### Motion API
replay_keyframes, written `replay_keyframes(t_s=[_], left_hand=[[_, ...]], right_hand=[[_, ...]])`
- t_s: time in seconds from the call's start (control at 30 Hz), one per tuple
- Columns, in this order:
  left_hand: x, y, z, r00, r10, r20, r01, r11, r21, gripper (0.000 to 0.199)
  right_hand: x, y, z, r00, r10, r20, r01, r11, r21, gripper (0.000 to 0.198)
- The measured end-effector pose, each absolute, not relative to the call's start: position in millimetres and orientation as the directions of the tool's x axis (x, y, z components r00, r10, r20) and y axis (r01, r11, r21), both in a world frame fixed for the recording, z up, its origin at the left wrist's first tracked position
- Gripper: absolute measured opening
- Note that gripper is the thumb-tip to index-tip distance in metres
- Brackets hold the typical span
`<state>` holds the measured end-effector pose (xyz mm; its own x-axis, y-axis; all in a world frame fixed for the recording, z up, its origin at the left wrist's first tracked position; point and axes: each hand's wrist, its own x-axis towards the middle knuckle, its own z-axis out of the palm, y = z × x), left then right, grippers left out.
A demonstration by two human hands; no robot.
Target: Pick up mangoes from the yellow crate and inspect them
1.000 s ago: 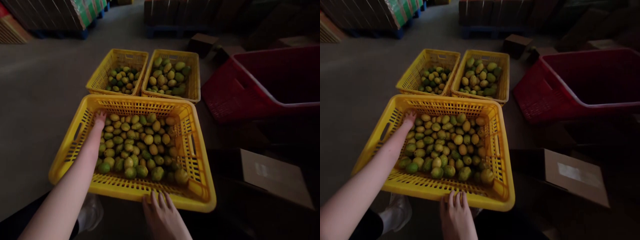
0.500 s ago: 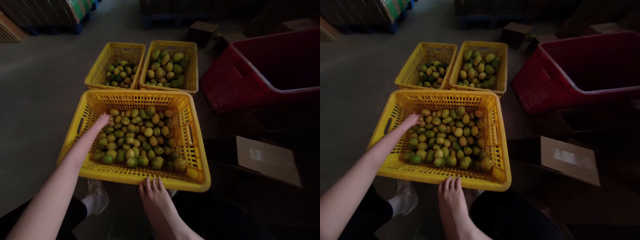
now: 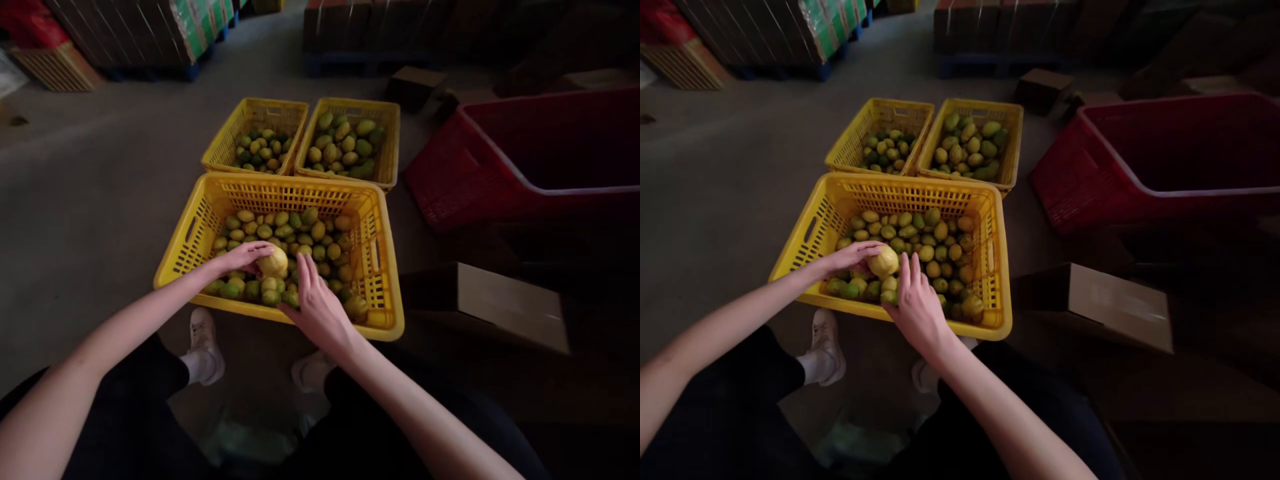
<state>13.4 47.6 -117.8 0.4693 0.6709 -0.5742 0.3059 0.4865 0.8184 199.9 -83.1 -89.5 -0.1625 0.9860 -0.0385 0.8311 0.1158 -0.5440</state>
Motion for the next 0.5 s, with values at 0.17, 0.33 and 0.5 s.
replay_keyframes(t_s=[0.17, 0.33, 0.5], left_hand=[[37, 17, -63, 0.609, 0.468, -0.64, 0.356, 0.559, 0.748, 0.061], [11, 32, -102, 0.34, 0.632, -0.697, 0.738, 0.28, 0.614, 0.061], [-54, 49, -165, 0.059, 0.834, -0.549, 0.97, 0.081, 0.229, 0.03]], right_hand=[[202, -69, -75, -0.004, 1.0, -0.016, 0.429, -0.013, -0.903, 0.068], [212, -66, -66, 0.144, 0.891, -0.43, -0.069, -0.425, -0.903, 0.054], [243, -69, -59, 0.283, 0.819, -0.499, -0.267, -0.432, -0.861, 0.054]])
